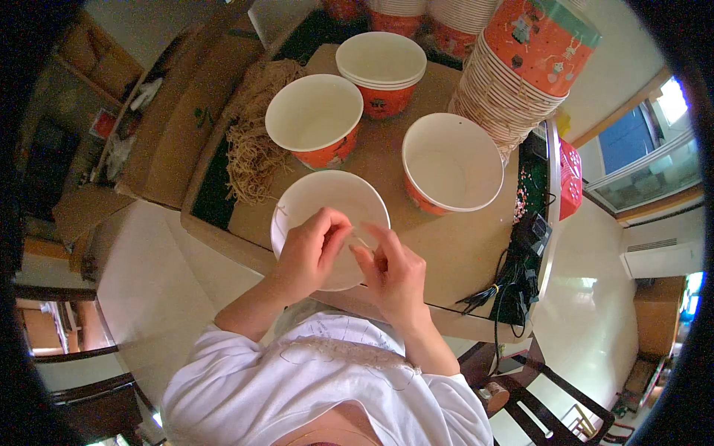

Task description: Untying bundles of paper cups by removing strings or elastic bands and stacking them.

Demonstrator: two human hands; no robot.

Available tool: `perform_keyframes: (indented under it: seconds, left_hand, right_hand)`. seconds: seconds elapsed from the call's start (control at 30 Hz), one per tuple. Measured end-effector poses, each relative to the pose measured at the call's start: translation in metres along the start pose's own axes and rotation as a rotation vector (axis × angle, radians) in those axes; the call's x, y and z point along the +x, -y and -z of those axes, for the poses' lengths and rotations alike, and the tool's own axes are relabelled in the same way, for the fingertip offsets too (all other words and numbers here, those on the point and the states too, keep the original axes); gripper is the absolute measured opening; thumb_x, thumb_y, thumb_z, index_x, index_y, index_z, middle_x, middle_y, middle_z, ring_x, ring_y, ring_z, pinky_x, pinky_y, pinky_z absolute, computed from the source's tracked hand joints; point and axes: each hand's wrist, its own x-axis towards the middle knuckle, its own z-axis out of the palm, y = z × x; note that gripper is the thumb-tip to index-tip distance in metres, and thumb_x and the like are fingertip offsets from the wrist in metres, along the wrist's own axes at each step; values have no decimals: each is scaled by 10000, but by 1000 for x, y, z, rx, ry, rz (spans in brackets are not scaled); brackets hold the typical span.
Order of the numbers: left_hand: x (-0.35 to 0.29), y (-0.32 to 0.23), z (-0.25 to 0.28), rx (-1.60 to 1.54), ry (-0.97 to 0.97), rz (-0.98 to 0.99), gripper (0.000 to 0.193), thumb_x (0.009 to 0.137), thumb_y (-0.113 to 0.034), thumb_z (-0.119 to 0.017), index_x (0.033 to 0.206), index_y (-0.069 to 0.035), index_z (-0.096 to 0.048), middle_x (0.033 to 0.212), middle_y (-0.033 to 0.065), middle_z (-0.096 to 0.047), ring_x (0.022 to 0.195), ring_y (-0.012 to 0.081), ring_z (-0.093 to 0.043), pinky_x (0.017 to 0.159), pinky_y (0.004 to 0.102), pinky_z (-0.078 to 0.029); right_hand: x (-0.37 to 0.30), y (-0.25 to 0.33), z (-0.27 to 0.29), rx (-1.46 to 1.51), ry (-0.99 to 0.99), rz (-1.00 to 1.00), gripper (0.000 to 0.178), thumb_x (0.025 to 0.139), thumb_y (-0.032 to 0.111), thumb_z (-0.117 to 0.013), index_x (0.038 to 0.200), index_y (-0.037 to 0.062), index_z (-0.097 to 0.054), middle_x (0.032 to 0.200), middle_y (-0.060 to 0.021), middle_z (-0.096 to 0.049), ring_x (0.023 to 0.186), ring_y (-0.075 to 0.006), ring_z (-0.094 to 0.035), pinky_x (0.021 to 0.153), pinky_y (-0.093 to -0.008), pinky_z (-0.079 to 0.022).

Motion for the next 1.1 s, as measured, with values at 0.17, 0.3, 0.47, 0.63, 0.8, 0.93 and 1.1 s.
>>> perform_keyframes:
  seconds: [0.17,0.3,0.47,0.63,0.8,0.93,1.1]
  left_hand:
    - [0,-6,-1,-116,76,44,99,899,-55,-569,952,-28,-489,799,137,-599,722,321,-619,603,384,-482]
    - [-2,-6,-1,-132,93,67,110,913,-67,-557,981,-30,-478,785,122,-593,698,290,-613,593,370,-474]
    - [0,-10,11,-653,154,205,214,934,-58,-529,1092,-75,-386,670,-45,-402,575,16,-365,490,198,-299]
    - [5,-21,29,-980,90,338,231,920,-25,-530,1085,-89,-381,693,-33,-427,547,26,-357,470,194,-279]
    - [4,-19,48,-1037,-78,139,216,926,-11,-508,1068,-102,-373,710,-21,-450,499,34,-331,441,191,-256]
    - [12,-7,54,-1123,-378,64,134,933,-35,-511,983,-125,-425,641,-44,-400,443,25,-247,376,193,-196]
    - [7,-32,57,-909,-112,53,139,927,-26,-505,982,-114,-412,702,-24,-436,520,34,-356,440,192,-292]
  right_hand:
    - [1,-4,-1,57,-81,102,97,819,16,-666,905,38,-628,677,-88,-561,558,-174,-556,511,-283,-447]
    - [4,-3,2,-3,-96,201,111,782,-1,-690,868,43,-635,802,-94,-570,680,-216,-586,576,-304,-474]
    - [-1,-7,4,43,-68,150,139,751,-20,-705,855,40,-635,859,-99,-570,752,-232,-590,609,-312,-482]
    - [-3,-18,5,11,-99,285,136,751,-35,-696,848,29,-624,861,-96,-563,725,-208,-574,584,-297,-465]
    - [-14,-42,9,3,-131,159,119,765,-65,-671,836,11,-614,891,-75,-559,624,-110,-500,539,-219,-408]
    - [-13,-51,17,-18,-152,123,96,783,-82,-620,837,-4,-601,884,-85,-563,687,-137,-531,605,-242,-447]
    - [-8,-47,23,65,-161,151,210,787,-36,-643,987,8,-596,967,-105,-595,814,-199,-600,744,-305,-487]
